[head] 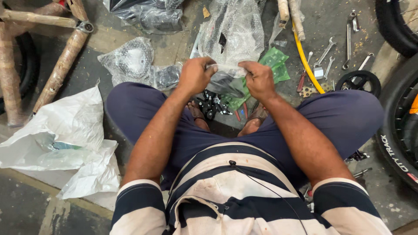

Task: The person sits on the workshop floor and unwraps bubble wrap and plastic packaging from new bicycle parts, including a chainring, brake components and a metal tube. They use pliers to cut packaging, set parts aside, and handle a wrench while sorting the unwrapped components.

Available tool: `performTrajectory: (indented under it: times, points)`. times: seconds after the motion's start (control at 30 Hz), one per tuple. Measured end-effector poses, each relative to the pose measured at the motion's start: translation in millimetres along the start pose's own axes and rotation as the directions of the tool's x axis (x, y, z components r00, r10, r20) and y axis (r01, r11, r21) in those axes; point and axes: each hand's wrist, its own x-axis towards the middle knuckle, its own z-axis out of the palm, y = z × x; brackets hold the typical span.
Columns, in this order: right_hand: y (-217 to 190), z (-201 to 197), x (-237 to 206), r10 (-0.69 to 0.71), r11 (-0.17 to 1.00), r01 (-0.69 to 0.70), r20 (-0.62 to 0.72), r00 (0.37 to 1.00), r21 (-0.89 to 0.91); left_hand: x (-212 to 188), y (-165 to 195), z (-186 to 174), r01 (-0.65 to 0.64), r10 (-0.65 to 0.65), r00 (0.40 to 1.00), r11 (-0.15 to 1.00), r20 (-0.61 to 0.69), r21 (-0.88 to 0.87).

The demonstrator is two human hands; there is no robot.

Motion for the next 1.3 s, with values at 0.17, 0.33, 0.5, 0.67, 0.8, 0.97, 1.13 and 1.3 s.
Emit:
performTrajectory:
  times: [0.17,0.33,0.5,0.67,0.8,0.97,1.13,1.3]
  points:
    - [-18.9,-1.2,-4.0,-0.093,0.988,0.089,-0.028,0.995,-0.126,-6.5,-18.4,30.8,0.082,-0.083,0.996,0.993,-0.011,-0.089]
    - [-40.0,-1.1,-1.1,-0.283,0.909,0.306,0.118,0.952,-0.284,-10.9,-28.3,36.4,0.069,-0.052,0.995,0.975,0.088,-0.210]
    - [-34.4,5.7,1.4,-0.123,0.949,0.161,0.153,0.981,-0.270,-17.6,-36.6,36.5,0.041,0.007,0.989,0.947,0.147,-0.320]
    - [-31.1,19.3,-5.2,-0.184,0.920,0.226,0.156,0.970,-0.319,-21.1,-50.7,39.7,0.061,0.005,0.984,0.931,0.180,-0.361]
    - [-38.3,10.6,-7.4,-0.203,0.890,0.278,0.233,0.951,-0.362,-16.3,-65.1,34.2,0.148,-0.182,0.983,0.855,-0.022,-0.497]
    - [-58.5,-19.0,-4.7,-0.161,0.828,0.320,0.352,0.922,-0.460,-22.7,-57.1,31.1,0.133,-0.199,0.970,0.918,-0.143,-0.373]
    - [-75.8,-14.3,-10.1,-0.229,0.915,0.288,0.227,0.947,-0.281,-35.1,-30.8,33.7,0.048,-0.070,0.994,0.965,-0.079,-0.257]
    - [-36.1,39.4,0.1,-0.055,0.879,0.362,0.687,0.724,-0.310,-42.7,-18.5,34.5,-0.035,0.027,0.999,0.963,-0.034,-0.266]
